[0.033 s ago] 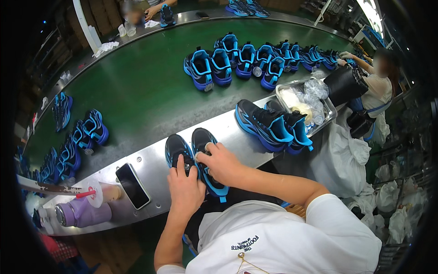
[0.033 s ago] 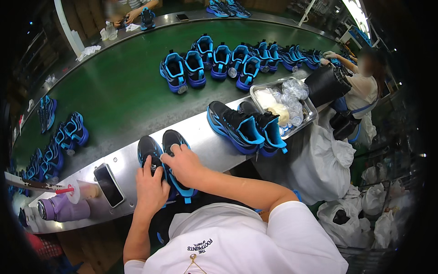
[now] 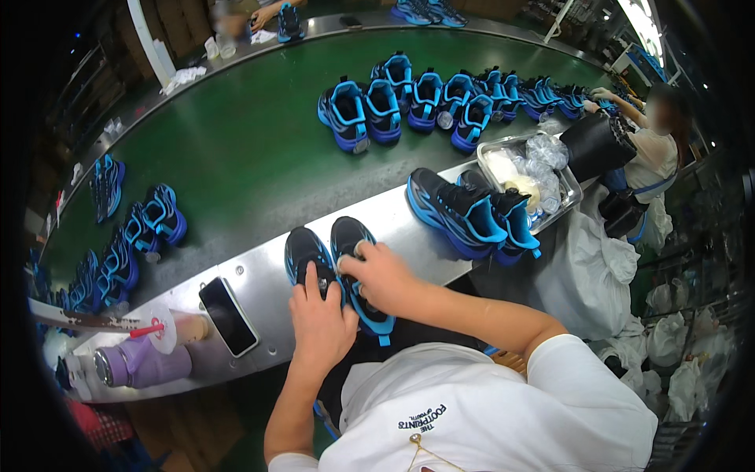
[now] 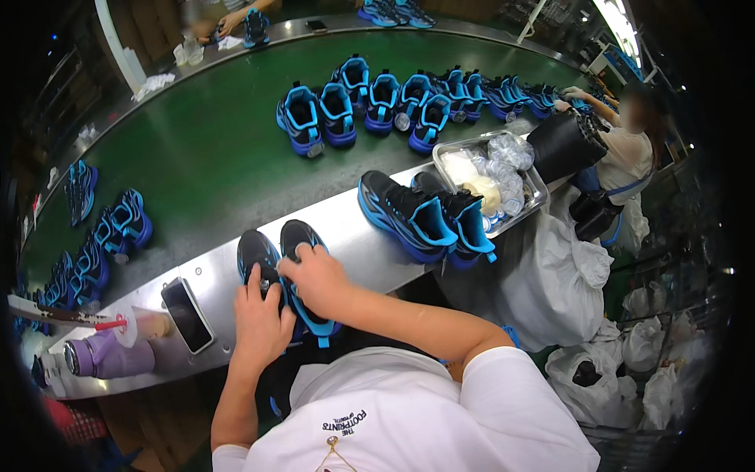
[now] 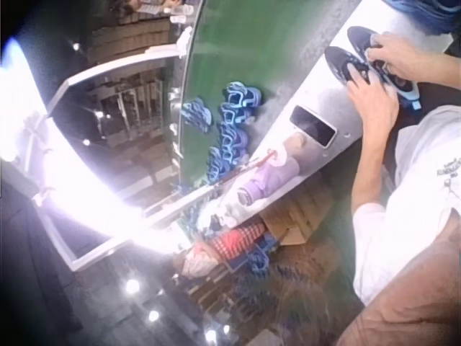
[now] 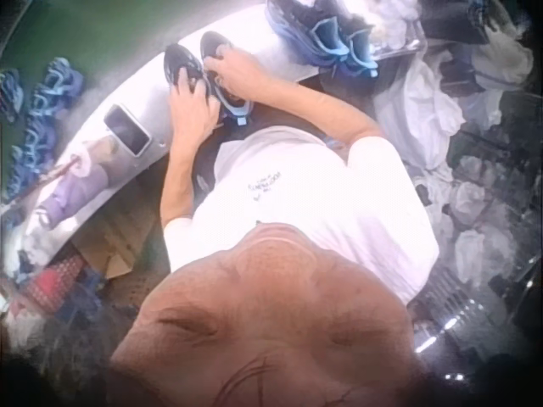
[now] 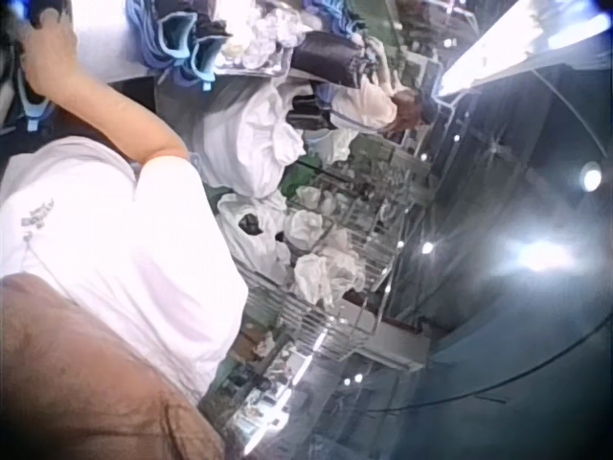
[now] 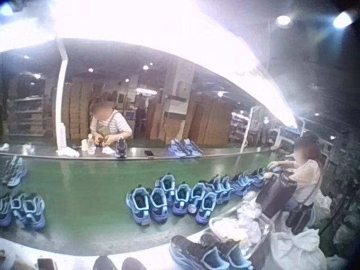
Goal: The person takes shoes from a conveyor belt, wipes and rubs the surfaces of each shoe by hand, and places the shoes back onto the conveyor belt.
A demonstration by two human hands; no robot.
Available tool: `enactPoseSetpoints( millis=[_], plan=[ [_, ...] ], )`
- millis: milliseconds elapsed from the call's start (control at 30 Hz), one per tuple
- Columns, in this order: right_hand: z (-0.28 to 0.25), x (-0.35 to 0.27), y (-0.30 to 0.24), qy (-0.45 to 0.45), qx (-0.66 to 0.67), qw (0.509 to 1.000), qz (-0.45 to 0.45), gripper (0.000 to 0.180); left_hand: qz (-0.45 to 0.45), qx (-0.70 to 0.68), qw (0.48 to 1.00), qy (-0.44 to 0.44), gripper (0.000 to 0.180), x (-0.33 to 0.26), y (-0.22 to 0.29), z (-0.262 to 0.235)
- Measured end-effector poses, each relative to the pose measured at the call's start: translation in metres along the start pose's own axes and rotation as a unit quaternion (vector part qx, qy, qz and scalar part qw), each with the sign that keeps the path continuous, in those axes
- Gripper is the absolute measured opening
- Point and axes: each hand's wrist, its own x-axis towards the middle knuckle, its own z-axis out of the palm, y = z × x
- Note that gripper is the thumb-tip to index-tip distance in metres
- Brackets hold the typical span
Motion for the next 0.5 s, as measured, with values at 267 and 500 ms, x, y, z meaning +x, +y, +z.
enactPoseSetpoints(
  millis=[267, 500],
  plan=[
    [-0.016, -0.015, -0.01, 0.052, 0.127, 0.989, 0.049, 0.044, -0.092, 0.046, 0.994, 0.035, 0.049, 0.008, 0.02, 0.024],
    [-0.034, -0.037, 0.021, -0.008, -0.004, 1.0, 0.004, 0.047, -0.112, 0.04, 0.992, 0.048, 0.035, 0.006, 0.019, 0.029]
  ],
)
